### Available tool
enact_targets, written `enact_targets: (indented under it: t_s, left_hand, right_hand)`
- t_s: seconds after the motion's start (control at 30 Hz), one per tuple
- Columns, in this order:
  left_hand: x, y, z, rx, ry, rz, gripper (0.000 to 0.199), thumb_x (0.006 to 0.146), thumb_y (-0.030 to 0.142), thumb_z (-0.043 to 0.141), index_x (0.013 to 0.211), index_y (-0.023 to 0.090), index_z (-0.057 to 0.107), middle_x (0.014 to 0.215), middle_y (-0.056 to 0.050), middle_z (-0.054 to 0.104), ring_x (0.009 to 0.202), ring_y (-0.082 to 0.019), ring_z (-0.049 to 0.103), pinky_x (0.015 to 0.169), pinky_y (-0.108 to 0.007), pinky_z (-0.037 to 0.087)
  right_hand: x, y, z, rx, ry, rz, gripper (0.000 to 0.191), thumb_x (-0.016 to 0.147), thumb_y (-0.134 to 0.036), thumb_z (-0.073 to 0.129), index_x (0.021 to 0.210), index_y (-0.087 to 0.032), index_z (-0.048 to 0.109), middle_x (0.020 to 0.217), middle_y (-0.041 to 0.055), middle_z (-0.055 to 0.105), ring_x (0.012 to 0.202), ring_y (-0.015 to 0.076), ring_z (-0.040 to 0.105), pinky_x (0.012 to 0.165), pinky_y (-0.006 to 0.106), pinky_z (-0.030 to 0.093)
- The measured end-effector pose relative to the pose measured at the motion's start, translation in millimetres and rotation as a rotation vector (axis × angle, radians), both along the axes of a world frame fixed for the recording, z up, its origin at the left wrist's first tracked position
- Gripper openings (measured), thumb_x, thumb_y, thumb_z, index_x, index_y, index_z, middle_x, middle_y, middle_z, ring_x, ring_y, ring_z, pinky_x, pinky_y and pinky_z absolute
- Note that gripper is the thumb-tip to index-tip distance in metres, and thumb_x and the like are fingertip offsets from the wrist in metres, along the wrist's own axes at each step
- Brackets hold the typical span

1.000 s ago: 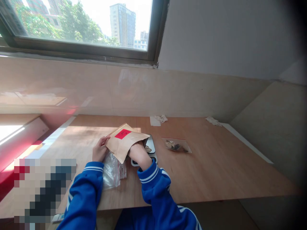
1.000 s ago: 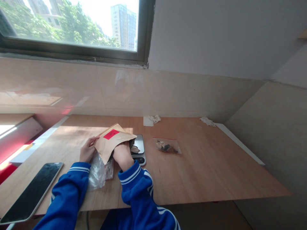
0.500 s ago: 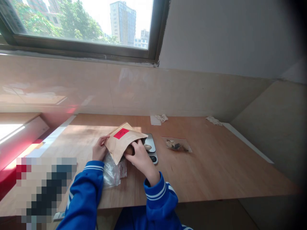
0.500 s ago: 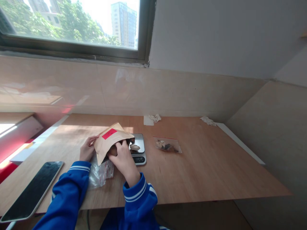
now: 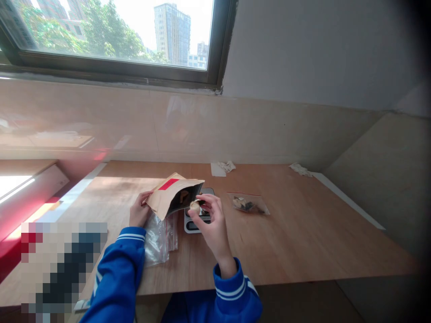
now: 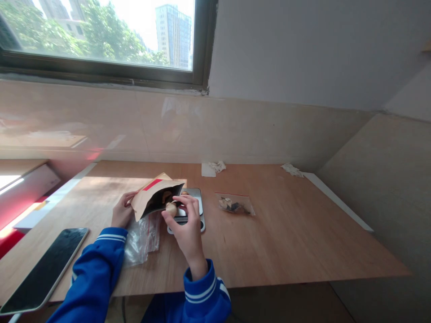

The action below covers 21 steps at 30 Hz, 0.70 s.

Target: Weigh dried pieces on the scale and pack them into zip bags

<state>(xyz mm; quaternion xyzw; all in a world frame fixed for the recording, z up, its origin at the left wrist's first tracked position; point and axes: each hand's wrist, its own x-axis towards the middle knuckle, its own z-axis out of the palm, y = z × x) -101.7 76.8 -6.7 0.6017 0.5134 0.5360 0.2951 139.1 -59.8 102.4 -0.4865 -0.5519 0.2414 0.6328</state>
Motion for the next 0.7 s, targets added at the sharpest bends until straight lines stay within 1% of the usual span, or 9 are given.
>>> enact_targets:
  t_s: [0.1,0.2,0.3,0.4,0.47,0.53,0.57,0.63,0.7]
  left_hand:
    - [-0.3,0.2,-0.5,-0.018,-0.009,0.006,0.041,0.068,0.029,0.062,0.108,0.019,0.06,0.111,-0.008,0.066,0.104,-0.025,0.061,0.087,-0.038,0.051]
    - [-0.2,-0.4,0.8,-0.013,0.003,0.005,0.041,0.067,0.027,0.062,0.107,0.019,0.06,0.111,-0.007,0.066,0.104,-0.025,0.061,0.087,-0.037,0.051]
    - [-0.9,-0.7,1.4,-0.006,0.025,0.006,0.042,0.065,0.025,0.062,0.107,0.021,0.061,0.111,-0.006,0.066,0.105,-0.025,0.06,0.087,-0.036,0.051]
    - [-2.0,-0.2,0.2,-0.004,0.023,0.004,0.041,0.066,0.024,0.061,0.107,0.021,0.061,0.111,-0.006,0.066,0.104,-0.025,0.061,0.087,-0.036,0.05]
    - [-2.5,0.1,-0.7,-0.011,0.011,0.002,0.041,0.067,0.024,0.061,0.108,0.02,0.06,0.112,-0.006,0.066,0.104,-0.025,0.061,0.087,-0.036,0.05]
    - [-2.5,0.1,-1.0,-0.012,0.005,-0.003,0.04,0.068,0.025,0.06,0.108,0.02,0.06,0.112,-0.007,0.066,0.104,-0.025,0.061,0.087,-0.037,0.05]
    - [-2.4,0.0,-0.9,-0.009,0.005,-0.006,0.04,0.068,0.025,0.061,0.108,0.02,0.06,0.112,-0.007,0.065,0.105,-0.025,0.061,0.087,-0.037,0.05]
    - [-2.1,-0.3,-0.4,-0.004,0.009,-0.01,0.04,0.068,0.024,0.061,0.108,0.02,0.06,0.113,-0.007,0.065,0.105,-0.025,0.061,0.088,-0.037,0.05]
    - [-1.9,-0.5,-0.3,-0.003,0.015,-0.008,0.041,0.068,0.024,0.062,0.108,0.02,0.06,0.113,-0.007,0.065,0.105,-0.025,0.061,0.088,-0.037,0.05]
  right_hand:
    - [25.3,12.8,-21.0,0.008,0.055,-0.145,0.034,0.079,-0.042,0.065,0.105,-0.021,0.061,0.111,0.0092,0.053,0.101,0.0201,0.057,0.09,0.037,0.051]
    - [56.0,39.9,-47.3,-0.087,0.01,-0.241,0.038,0.076,-0.047,0.065,0.101,-0.018,0.063,0.104,0.0089,0.054,0.09,0.0188,0.058,0.087,0.038,0.051]
    - [75.5,70.7,-70.4,-0.148,-0.032,-0.248,0.043,0.071,-0.049,0.069,0.098,-0.017,0.063,0.103,0.0099,0.054,0.087,0.019,0.057,0.086,0.039,0.05]
    - [77.7,92.4,-85.5,-0.185,-0.04,-0.216,0.046,0.068,-0.05,0.071,0.097,-0.015,0.063,0.107,0.0117,0.054,0.087,0.019,0.058,0.085,0.039,0.05]
    - [74.0,98.9,-90.8,-0.199,-0.05,-0.146,0.044,0.071,-0.051,0.067,0.096,-0.015,0.063,0.106,0.0119,0.057,0.087,0.0191,0.06,0.084,0.038,0.05]
    - [70.6,99.9,-91.9,-0.203,-0.06,-0.059,0.042,0.08,-0.052,0.056,0.099,-0.016,0.063,0.103,0.0108,0.062,0.089,0.0198,0.061,0.084,0.038,0.05]
    - [69.6,98.7,-90.5,-0.197,-0.07,-0.035,0.041,0.085,-0.051,0.05,0.102,-0.016,0.063,0.103,0.0104,0.064,0.092,0.0205,0.061,0.086,0.038,0.049]
    - [68.2,92.9,-82.6,-0.16,-0.111,-0.068,0.04,0.09,-0.048,0.042,0.106,-0.018,0.063,0.109,0.0103,0.064,0.106,0.0222,0.058,0.095,0.042,0.044]
    - [65.2,81.2,-66.7,-0.093,-0.149,-0.154,0.037,0.091,-0.045,0.042,0.106,-0.019,0.064,0.118,0.0105,0.06,0.119,0.0231,0.049,0.104,0.044,0.036]
